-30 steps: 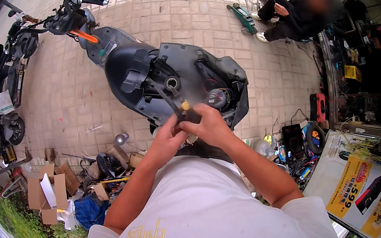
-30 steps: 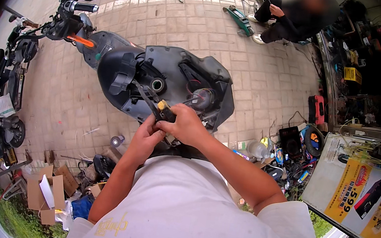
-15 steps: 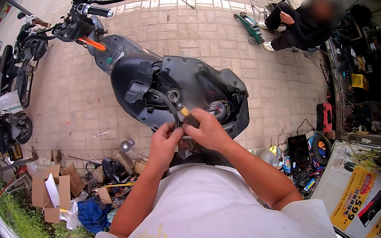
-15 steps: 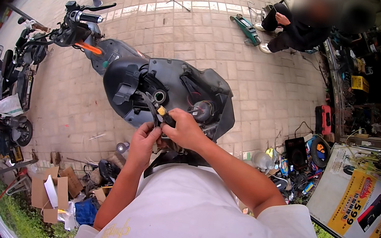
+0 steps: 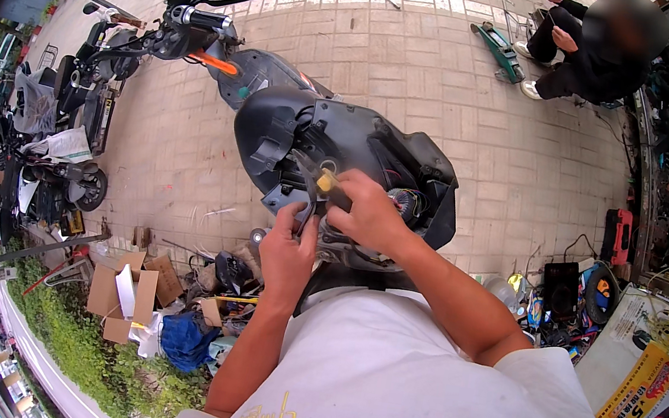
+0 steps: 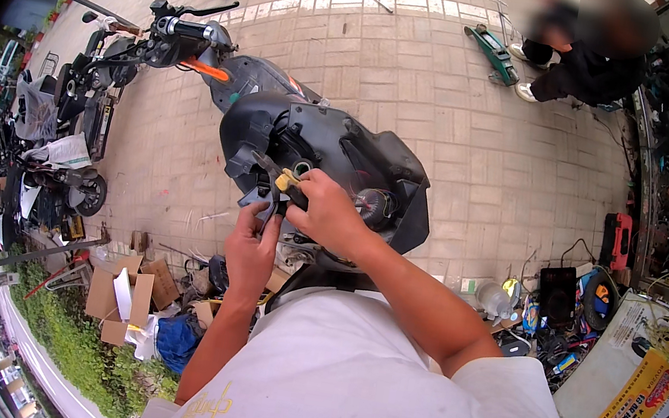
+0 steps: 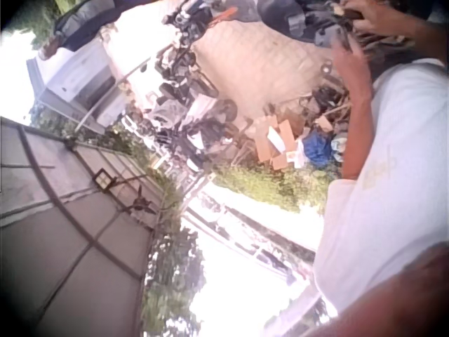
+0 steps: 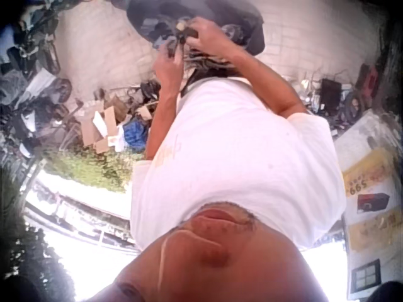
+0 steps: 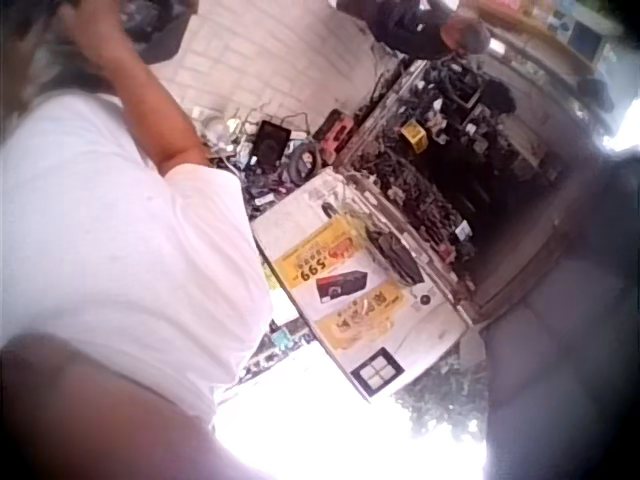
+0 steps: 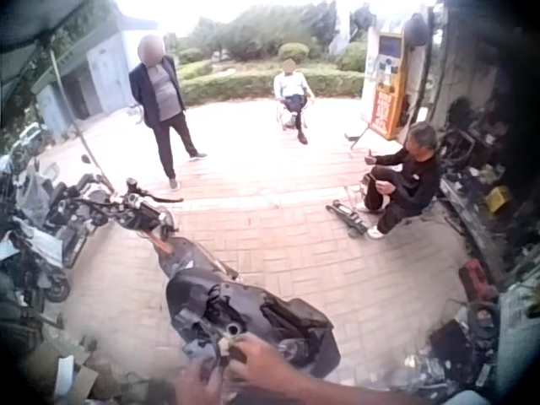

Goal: The person repairs the electrical wiring of a scooter. They use pliers to strip the insulation from wires and connect them to a connector. The person retrieves tools from a nearby workbench and works on the scooter's exposed wiring harness.

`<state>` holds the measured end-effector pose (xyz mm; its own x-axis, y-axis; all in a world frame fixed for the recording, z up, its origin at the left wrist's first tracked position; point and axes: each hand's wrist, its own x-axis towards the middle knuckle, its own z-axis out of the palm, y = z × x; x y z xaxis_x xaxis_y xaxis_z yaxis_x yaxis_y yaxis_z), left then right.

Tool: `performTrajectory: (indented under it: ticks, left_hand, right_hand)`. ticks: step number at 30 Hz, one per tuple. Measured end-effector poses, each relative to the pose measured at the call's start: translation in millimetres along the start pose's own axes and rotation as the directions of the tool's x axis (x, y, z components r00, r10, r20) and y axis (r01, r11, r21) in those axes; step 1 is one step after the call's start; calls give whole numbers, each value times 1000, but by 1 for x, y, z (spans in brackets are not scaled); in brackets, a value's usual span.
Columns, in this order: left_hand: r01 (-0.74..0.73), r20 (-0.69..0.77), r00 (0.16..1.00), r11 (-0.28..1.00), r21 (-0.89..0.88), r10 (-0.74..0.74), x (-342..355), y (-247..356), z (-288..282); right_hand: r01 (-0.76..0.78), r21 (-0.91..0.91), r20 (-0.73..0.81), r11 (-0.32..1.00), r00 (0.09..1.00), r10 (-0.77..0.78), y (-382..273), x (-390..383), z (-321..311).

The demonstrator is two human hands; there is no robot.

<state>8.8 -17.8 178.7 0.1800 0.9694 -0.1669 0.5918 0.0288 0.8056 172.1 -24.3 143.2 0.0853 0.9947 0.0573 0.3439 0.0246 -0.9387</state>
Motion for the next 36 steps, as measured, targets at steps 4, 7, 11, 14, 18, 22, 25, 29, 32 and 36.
performTrajectory:
  ticks: [4, 7, 11, 14, 18, 22, 25, 29, 32, 36]
  left_hand:
    - [-42, -89, 995, 993, 110, 52, 2, 5, 1]
    - [35, -83, 996, 999, -11, -36, 6, 9, 3]
    - [80, 26, 997, 965, -249, -76, 15, 8, 7]
    - [31, 88, 996, 999, -32, -28, 17, 20, -16]
    - [-407, 282, 907, 824, 395, 313, 37, 12, -44]
    - [-703, 588, 702, 524, 481, 402, 70, 27, -61]
    - [-808, 768, 510, 522, 274, 387, 105, 33, -83]
    - [-598, 936, 340, 788, 146, 85, 155, 70, -102]
    - [79, 928, 286, 960, -269, 237, 200, 57, -100]
    - [-220, 874, 291, 916, -335, 389, 217, 12, -49]
  right_hand:
    - [-74, 101, 31, 992, 997, 71, -7, 5, 0]
    - [-194, 299, 41, 934, 981, 191, -9, -1, 11]
    - [-372, 647, 157, 665, 919, 362, -14, -2, 11]
    - [-268, 504, 85, 821, 961, 262, -10, 3, 23]
    - [-55, 191, 13, 980, 998, 54, 16, 16, 45]
    - [-146, 89, 94, 985, 986, 137, 1, 25, 28]
    - [-299, 64, 128, 952, 949, 289, -40, 28, 14]
    - [-475, 242, -17, 846, 870, 493, -66, 34, 18]
    - [-442, 517, -161, 733, 791, 591, -67, 38, 24]
    - [-307, 840, -137, 448, 678, 722, -46, 44, 27]
